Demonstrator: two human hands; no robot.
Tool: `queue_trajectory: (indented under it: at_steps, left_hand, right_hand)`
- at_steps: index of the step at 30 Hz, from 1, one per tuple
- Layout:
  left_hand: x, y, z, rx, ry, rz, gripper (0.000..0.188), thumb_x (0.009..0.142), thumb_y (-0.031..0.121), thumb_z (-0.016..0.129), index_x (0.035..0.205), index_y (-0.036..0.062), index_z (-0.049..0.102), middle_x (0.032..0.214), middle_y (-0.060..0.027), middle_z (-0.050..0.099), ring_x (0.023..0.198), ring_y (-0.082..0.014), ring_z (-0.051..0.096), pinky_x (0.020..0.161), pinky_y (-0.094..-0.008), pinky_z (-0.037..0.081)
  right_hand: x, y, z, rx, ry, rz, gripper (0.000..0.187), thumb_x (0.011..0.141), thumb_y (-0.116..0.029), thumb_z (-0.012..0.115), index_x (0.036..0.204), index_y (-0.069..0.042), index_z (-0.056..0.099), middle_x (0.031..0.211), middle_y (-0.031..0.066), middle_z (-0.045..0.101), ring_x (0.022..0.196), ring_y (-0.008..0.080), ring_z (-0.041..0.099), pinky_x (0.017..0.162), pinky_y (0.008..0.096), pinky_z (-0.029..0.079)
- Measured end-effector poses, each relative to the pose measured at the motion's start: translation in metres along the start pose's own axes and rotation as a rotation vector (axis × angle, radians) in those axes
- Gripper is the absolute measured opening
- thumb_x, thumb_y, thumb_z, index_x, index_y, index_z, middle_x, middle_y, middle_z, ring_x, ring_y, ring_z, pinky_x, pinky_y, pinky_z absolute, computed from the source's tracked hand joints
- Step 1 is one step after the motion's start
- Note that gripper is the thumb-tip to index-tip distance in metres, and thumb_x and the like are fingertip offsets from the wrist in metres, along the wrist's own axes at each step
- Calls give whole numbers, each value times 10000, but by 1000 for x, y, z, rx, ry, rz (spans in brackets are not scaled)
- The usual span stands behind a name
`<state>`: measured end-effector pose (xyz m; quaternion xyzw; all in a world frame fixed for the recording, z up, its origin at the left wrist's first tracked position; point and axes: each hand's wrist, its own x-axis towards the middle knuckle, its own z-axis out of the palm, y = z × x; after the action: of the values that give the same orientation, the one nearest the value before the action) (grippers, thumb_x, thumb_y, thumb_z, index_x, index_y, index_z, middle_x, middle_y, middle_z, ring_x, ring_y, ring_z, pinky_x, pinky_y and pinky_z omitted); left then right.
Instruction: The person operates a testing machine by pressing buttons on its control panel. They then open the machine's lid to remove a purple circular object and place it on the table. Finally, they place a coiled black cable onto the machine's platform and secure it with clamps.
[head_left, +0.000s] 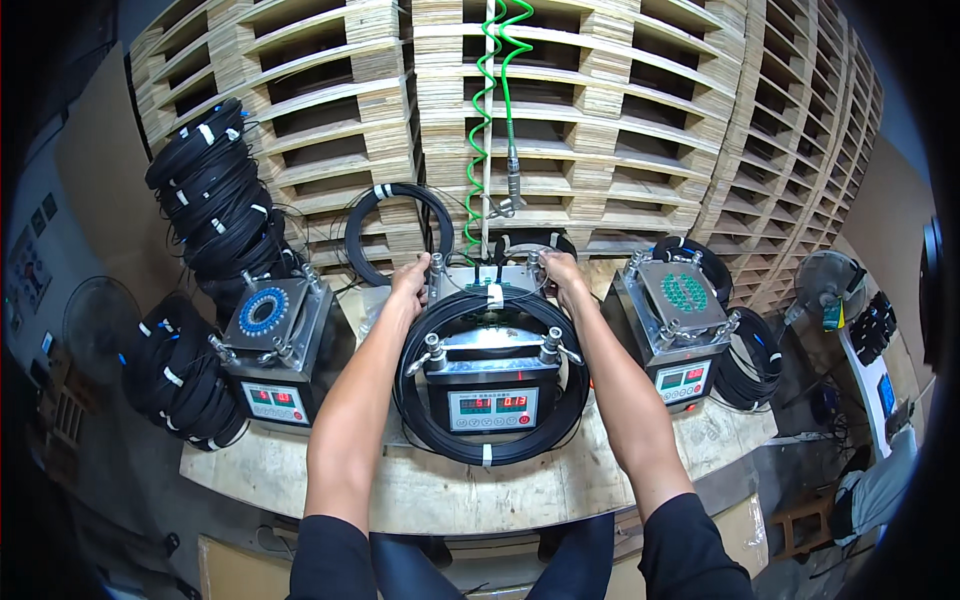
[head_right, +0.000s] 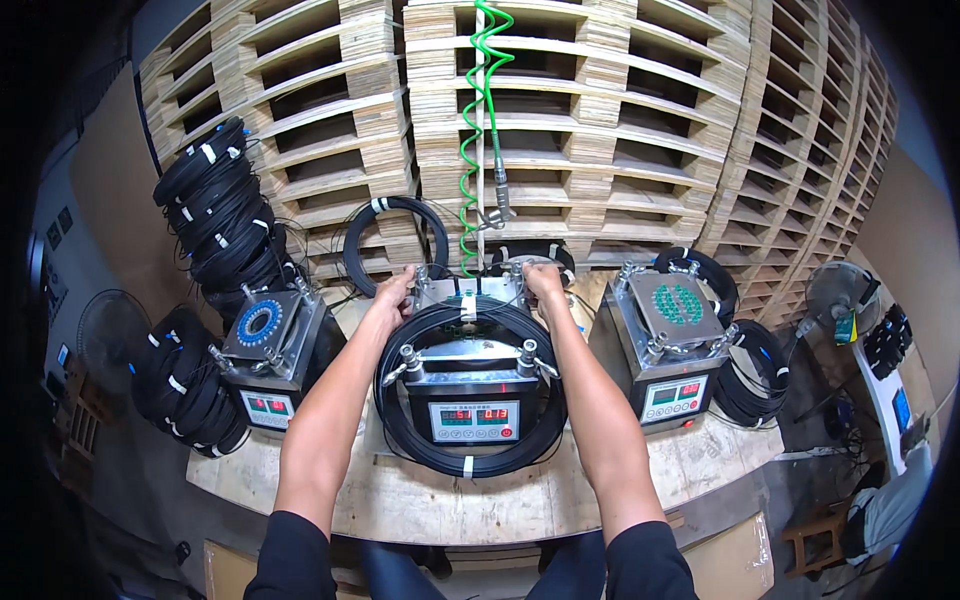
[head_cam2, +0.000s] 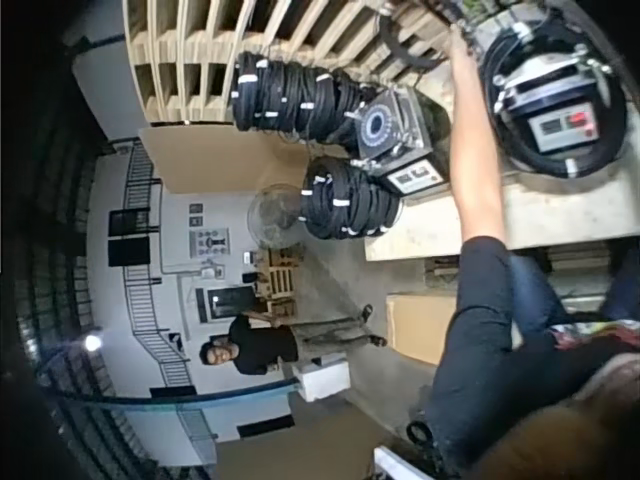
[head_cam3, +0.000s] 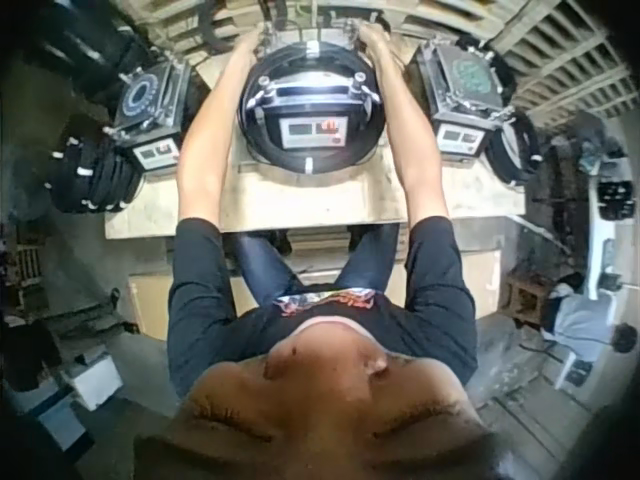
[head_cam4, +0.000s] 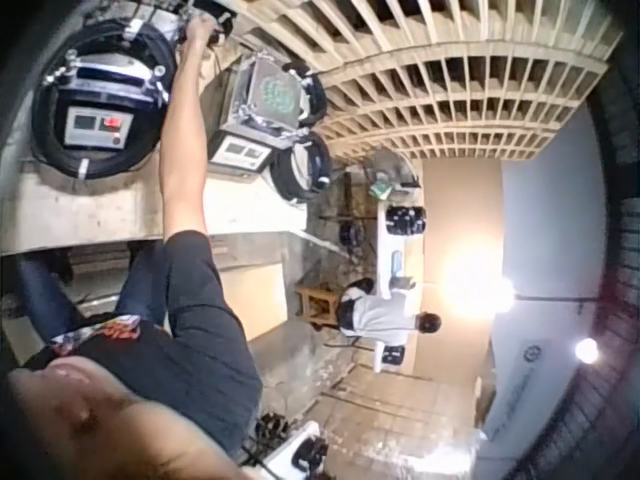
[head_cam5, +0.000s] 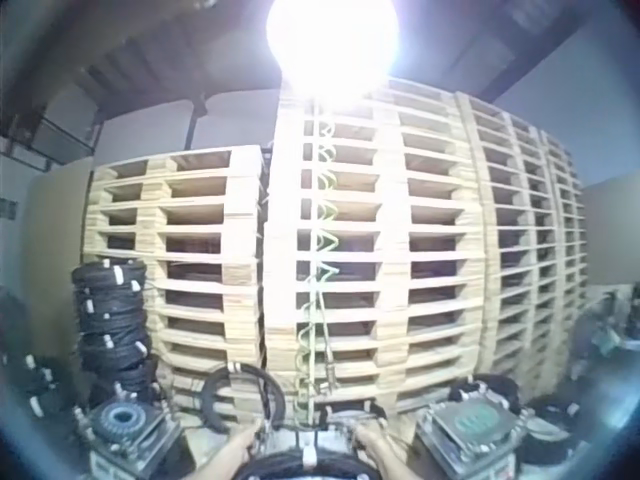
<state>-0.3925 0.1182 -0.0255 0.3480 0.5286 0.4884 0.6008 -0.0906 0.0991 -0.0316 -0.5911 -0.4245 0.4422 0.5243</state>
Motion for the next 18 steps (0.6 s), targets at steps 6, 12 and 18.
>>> queue_trajectory:
  at_steps: [6, 12, 18]
  left_hand:
    - [-6, -1, 4, 122, 23, 32, 277, 992, 389, 647, 997, 127, 557, 679, 43, 450, 464, -84, 383, 396, -265, 289]
    - [4, -14, -19, 667, -36, 382, 424, 960, 187, 576, 1334, -9, 541, 902, -110, 667, 743, -183, 635, 664, -350, 516]
    - [-42, 2, -9, 821, -17, 530, 492, 1020, 232, 500, 1430, -39, 474, 1165, -172, 676, 1033, -223, 645, 926, -352, 481]
  right_hand:
    - [2, 4, 6, -137, 114, -65, 336, 987, -241, 640, 716, -45, 672, 600, -42, 499, 556, 109, 343, 530, 340, 274]
    - [-8, -2, 6, -339, -67, -26, 365, 1014, -343, 553, 918, -14, 679, 707, 79, 654, 549, 175, 622, 459, 347, 468]
    - [-45, -20, 3, -688, -73, -449, 475, 996, -419, 531, 1097, 20, 681, 1048, 325, 670, 1058, 494, 629, 911, 499, 505]
